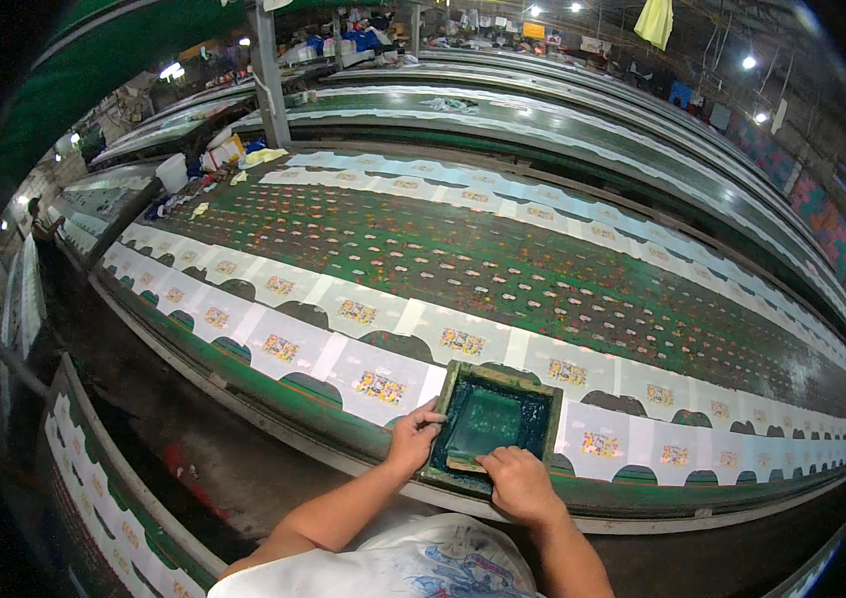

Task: The person holds a screen printing frame over a long sheet of paper and repeatedly uses a squeegee to spread green ink across the screen. The person occasionally lifts the frame to inspect the ink distribution and continues the spreading motion along the length of the paper.

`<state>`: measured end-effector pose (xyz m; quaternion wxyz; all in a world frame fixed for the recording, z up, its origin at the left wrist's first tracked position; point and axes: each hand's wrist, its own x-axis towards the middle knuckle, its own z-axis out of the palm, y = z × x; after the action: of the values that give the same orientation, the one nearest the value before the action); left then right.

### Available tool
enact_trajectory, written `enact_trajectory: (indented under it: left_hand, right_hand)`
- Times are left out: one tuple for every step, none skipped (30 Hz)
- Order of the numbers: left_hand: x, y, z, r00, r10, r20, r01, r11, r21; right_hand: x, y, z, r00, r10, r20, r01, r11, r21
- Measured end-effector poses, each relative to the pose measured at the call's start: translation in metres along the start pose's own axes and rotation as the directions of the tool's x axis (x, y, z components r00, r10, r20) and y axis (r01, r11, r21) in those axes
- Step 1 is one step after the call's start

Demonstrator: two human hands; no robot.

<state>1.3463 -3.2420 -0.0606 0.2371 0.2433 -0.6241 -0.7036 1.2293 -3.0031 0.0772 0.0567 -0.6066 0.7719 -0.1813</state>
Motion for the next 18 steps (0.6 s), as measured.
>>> enact_trajectory:
  left_hand:
    - [0.001, -0.001, 0.001, 1.0, -0.012, 0.0, 0.012, 1.0, -0.014]
    - [0.002, -0.003, 0.001, 1.0, -0.023, -0.001, 0.023, 0.999, -0.028]
    - [0.004, -0.001, 0.003, 0.999, -0.033, 0.004, 0.033, 0.999, -0.042]
    - [0.005, 0.005, 0.002, 0.999, -0.046, 0.006, 0.046, 0.999, -0.002]
    - [0.005, 0.011, 0.001, 0.998, -0.06, 0.007, 0.06, 0.997, 0.038]
    - [0.007, 0.019, 0.001, 0.997, -0.072, 0.012, 0.071, 0.994, 0.077]
    - [0.009, 0.025, 0.001, 0.996, -0.08, 0.037, 0.076, 0.991, 0.107]
    - [0.011, 0.032, 0.002, 0.994, -0.089, 0.061, 0.08, 0.987, 0.137]
    - [0.012, 0.035, 0.001, 0.992, -0.1, 0.079, 0.085, 0.982, 0.17]
    - [0.015, 0.033, 0.001, 0.994, -0.07, 0.082, 0.053, 0.981, 0.186]
    - [0.016, 0.031, -0.002, 0.994, -0.075, 0.081, 0.059, 0.981, 0.183]
    - [0.017, 0.029, -0.004, 0.993, -0.08, 0.082, 0.064, 0.981, 0.181]
    - [0.019, 0.027, -0.007, 0.993, -0.084, 0.084, 0.068, 0.982, 0.179]
    - [0.021, 0.02, -0.009, 0.994, -0.057, 0.098, 0.039, 0.983, 0.181]
    - [0.021, 0.02, -0.01, 0.994, -0.047, 0.103, 0.028, 0.984, 0.176]
    - [0.021, 0.019, -0.011, 0.993, -0.036, 0.11, 0.017, 0.985, 0.172]
    - [0.022, 0.018, -0.011, 0.993, -0.025, 0.118, 0.005, 0.986, 0.166]
    - [0.019, 0.02, -0.011, 0.992, -0.03, 0.124, 0.007, 0.982, 0.186]
  right_hand:
    - [0.004, 0.007, -0.004, 0.998, 0.015, 0.057, -0.017, 0.999, 0.034]
    - [0.01, 0.016, -0.006, 0.993, 0.027, 0.114, -0.035, 0.997, 0.068]
    - [0.017, 0.023, -0.012, 0.985, 0.041, 0.167, -0.058, 0.993, 0.099]
    - [0.027, 0.023, -0.025, 0.98, 0.063, 0.187, -0.094, 0.983, 0.159]
    - [0.034, 0.029, -0.029, 0.98, 0.071, 0.185, -0.099, 0.983, 0.152]
    - [0.041, 0.037, -0.03, 0.98, 0.083, 0.18, -0.109, 0.984, 0.142]
    - [0.049, 0.042, -0.03, 0.98, 0.094, 0.176, -0.118, 0.984, 0.131]
    - [0.056, 0.045, -0.03, 0.985, 0.129, 0.116, -0.144, 0.981, 0.131]
    - [0.064, 0.05, -0.027, 0.988, 0.133, 0.073, -0.141, 0.983, 0.114]
    - [0.072, 0.058, -0.023, 0.99, 0.137, 0.029, -0.139, 0.986, 0.097]
    - [0.081, 0.06, -0.021, 0.99, 0.138, -0.014, -0.136, 0.987, 0.087]
    - [0.088, 0.059, -0.023, 0.982, 0.186, -0.016, -0.186, 0.982, 0.031]
    - [0.093, 0.061, -0.018, 0.98, 0.192, -0.05, -0.191, 0.981, 0.02]
    - [0.098, 0.068, -0.011, 0.976, 0.203, -0.077, -0.204, 0.979, -0.003]
    - [0.1, 0.069, -0.008, 0.971, 0.214, -0.107, -0.217, 0.976, -0.017]
    - [0.099, 0.069, -0.006, 0.967, 0.235, -0.094, -0.236, 0.972, 0.001]
    - [0.099, 0.069, -0.006, 0.968, 0.235, -0.087, -0.236, 0.972, 0.001]
    - [0.094, 0.065, -0.004, 0.967, 0.244, -0.075, -0.245, 0.97, 0.007]
